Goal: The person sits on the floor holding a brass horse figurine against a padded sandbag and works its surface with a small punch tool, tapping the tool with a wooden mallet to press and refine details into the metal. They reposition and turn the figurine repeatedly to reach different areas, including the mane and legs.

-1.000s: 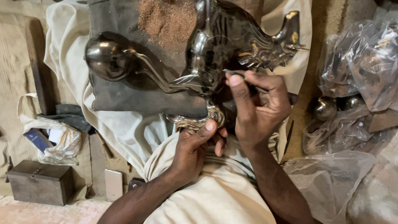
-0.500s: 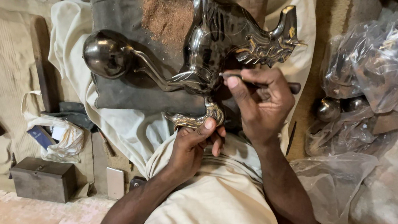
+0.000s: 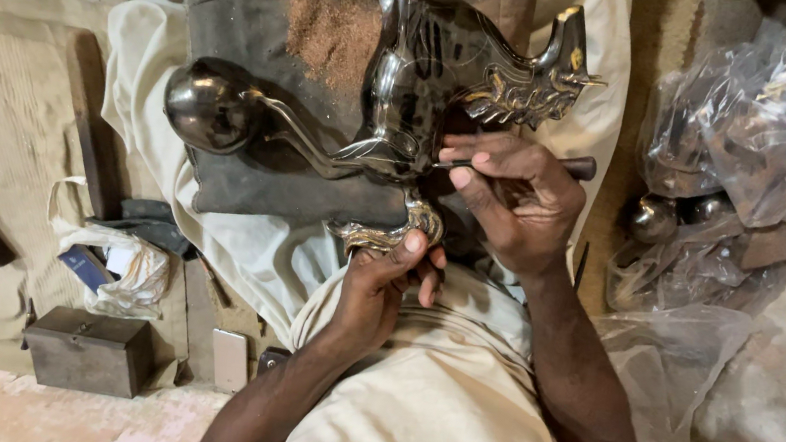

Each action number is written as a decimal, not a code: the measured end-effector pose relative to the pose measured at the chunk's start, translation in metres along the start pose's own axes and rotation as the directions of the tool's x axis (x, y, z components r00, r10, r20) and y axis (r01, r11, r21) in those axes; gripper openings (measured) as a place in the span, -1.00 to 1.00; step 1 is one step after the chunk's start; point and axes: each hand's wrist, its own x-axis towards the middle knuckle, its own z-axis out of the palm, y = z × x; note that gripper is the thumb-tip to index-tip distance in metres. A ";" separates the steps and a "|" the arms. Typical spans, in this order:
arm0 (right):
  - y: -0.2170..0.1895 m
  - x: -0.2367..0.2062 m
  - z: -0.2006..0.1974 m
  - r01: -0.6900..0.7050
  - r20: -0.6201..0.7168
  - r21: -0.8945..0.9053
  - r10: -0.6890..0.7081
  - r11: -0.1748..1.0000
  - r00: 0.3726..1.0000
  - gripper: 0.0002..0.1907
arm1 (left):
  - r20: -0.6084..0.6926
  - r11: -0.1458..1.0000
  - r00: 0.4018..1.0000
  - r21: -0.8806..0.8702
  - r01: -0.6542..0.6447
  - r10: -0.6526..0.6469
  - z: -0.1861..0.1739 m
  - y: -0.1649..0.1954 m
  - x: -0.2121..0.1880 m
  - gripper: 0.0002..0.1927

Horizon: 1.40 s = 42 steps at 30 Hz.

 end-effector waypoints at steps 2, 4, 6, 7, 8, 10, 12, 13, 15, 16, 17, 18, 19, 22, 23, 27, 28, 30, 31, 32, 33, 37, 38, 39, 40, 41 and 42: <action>0.004 0.001 -0.002 -0.013 -0.014 0.024 0.013 1.000 1.000 -0.79 | 0.027 1.000 1.000 0.010 0.000 -0.001 0.000 0.002 0.000 -0.55; 0.007 0.003 -0.003 0.010 -0.002 0.019 -0.010 1.000 1.000 -0.80 | 0.039 1.000 0.999 0.019 0.010 -0.011 0.000 0.004 -0.001 -0.54; 0.008 0.004 -0.003 0.084 0.044 -0.013 -0.084 0.996 0.996 -0.80 | 0.044 0.999 0.999 0.028 0.015 -0.016 0.000 0.006 -0.001 -0.54; 0.008 0.004 -0.003 0.066 0.044 -0.003 -0.066 0.998 0.997 -0.80 | 0.030 1.000 0.999 0.021 0.021 -0.022 0.000 0.007 -0.001 -0.56; 0.008 0.005 -0.003 0.049 0.046 0.008 -0.049 0.999 0.998 -0.80 | 0.015 1.000 1.000 0.012 0.025 -0.025 0.000 0.008 -0.001 -0.57; 0.008 0.005 -0.004 0.032 0.049 0.011 -0.033 0.999 0.998 -0.79 | 0.009 1.000 1.000 0.010 0.028 -0.028 0.000 0.008 -0.001 -0.57; 0.008 0.005 -0.004 0.046 0.047 -0.009 -0.046 0.999 0.998 -0.78 | 0.037 0.999 0.999 0.031 0.023 -0.024 -0.001 0.008 -0.001 -0.55; 0.009 0.005 -0.005 0.058 0.056 -0.015 -0.057 0.998 0.997 -0.78 | 0.032 1.000 0.999 0.015 0.022 -0.022 -0.001 0.007 -0.001 -0.56; 0.010 0.005 -0.005 0.092 0.079 -0.029 -0.089 0.995 0.993 -0.78 | 0.025 1.000 1.000 -0.014 0.011 -0.011 -0.002 0.006 0.000 -0.58; 0.011 0.005 -0.004 0.084 0.072 -0.020 -0.082 0.996 0.994 -0.78 | 0.039 1.000 0.999 -0.006 -0.002 0.002 -0.002 0.007 0.001 -0.57; 0.010 0.005 -0.004 0.071 0.063 -0.011 -0.070 0.997 0.996 -0.77 | 0.051 1.000 0.999 0.000 -0.011 0.011 -0.002 0.007 0.001 -0.55; 0.010 0.005 -0.003 0.056 0.054 -0.002 -0.056 0.998 0.997 -0.77 | 0.062 1.000 0.998 0.006 -0.018 0.018 -0.002 0.007 0.001 -0.54; 0.008 0.006 -0.003 0.058 0.071 -0.011 -0.057 0.998 0.996 -0.76 | 0.051 1.000 0.999 0.003 -0.009 0.009 -0.002 0.007 0.001 -0.55; -0.005 0.014 -0.005 0.110 0.087 -0.034 -0.107 0.993 0.990 -0.78 | 0.020 1.000 1.000 -0.002 0.000 0.000 -0.003 0.008 0.000 -0.59; -0.010 0.019 -0.007 0.161 0.074 -0.040 -0.158 0.986 0.985 -0.79 | 0.010 1.000 1.000 -0.003 -0.014 0.014 -0.005 0.009 0.000 -0.61; -0.022 0.063 -0.036 0.372 -0.114 -0.320 -0.425 0.871 0.898 -0.81 | -0.009 0.993 0.995 -0.059 -0.097 0.097 -0.017 0.010 -0.003 -0.63; -0.023 0.069 -0.042 0.281 -0.064 -0.248 -0.305 0.927 0.950 -0.80 | -0.029 0.993 0.994 -0.047 -0.109 0.108 -0.022 0.010 -0.004 -0.62; -0.024 0.079 -0.052 0.117 0.034 -0.140 -0.113 0.983 0.993 -0.78 | -0.063 0.991 0.989 -0.020 -0.133 0.131 -0.033 0.010 -0.006 -0.60; -0.024 0.081 -0.054 0.049 0.076 -0.104 -0.041 0.993 0.996 -0.79 | -0.085 0.987 0.983 0.017 -0.160 0.161 -0.039 0.011 -0.007 -0.57; -0.024 0.079 -0.053 0.029 0.100 -0.085 -0.020 0.996 0.995 -0.80 | -0.108 0.981 0.975 0.054 -0.187 0.192 -0.045 0.012 -0.007 -0.55; -0.024 0.073 -0.049 0.008 0.092 -0.074 -0.001 0.997 0.996 -0.80 | -0.132 0.973 0.966 0.090 -0.214 0.224 -0.051 0.014 -0.008 -0.52; -0.032 0.034 -0.022 -0.064 -0.010 -0.069 0.063 0.996 0.998 -0.82 | -0.255 0.872 0.860 0.346 -0.346 0.442 -0.075 0.038 -0.012 -0.52; -0.035 0.020 -0.014 -0.070 -0.005 -0.080 0.070 0.994 0.998 -0.83 | -0.273 0.863 0.838 0.335 -0.378 0.473 -0.081 0.050 -0.011 -0.57; -0.038 0.006 -0.008 -0.092 0.027 -0.052 0.094 0.994 0.995 -0.83 | -0.291 0.852 0.814 0.325 -0.410 0.502 -0.086 0.061 -0.011 -0.61; -0.040 -0.004 -0.003 -0.114 0.058 -0.026 0.115 0.993 0.992 -0.83 | -0.303 0.812 0.773 0.395 -0.430 0.557 -0.089 0.073 -0.011 -0.61; -0.040 -0.009 -0.003 -0.132 0.086 -0.001 0.132 0.991 0.988 -0.83 | -0.307 0.765 0.729 0.464 -0.447 0.612 -0.090 0.086 -0.010 -0.62; -0.037 -0.008 -0.005 -0.104 0.026 -0.087 0.106 0.991 0.994 -0.76 | -0.303 0.712 0.683 0.532 -0.458 0.665 -0.090 0.097 -0.010 -0.62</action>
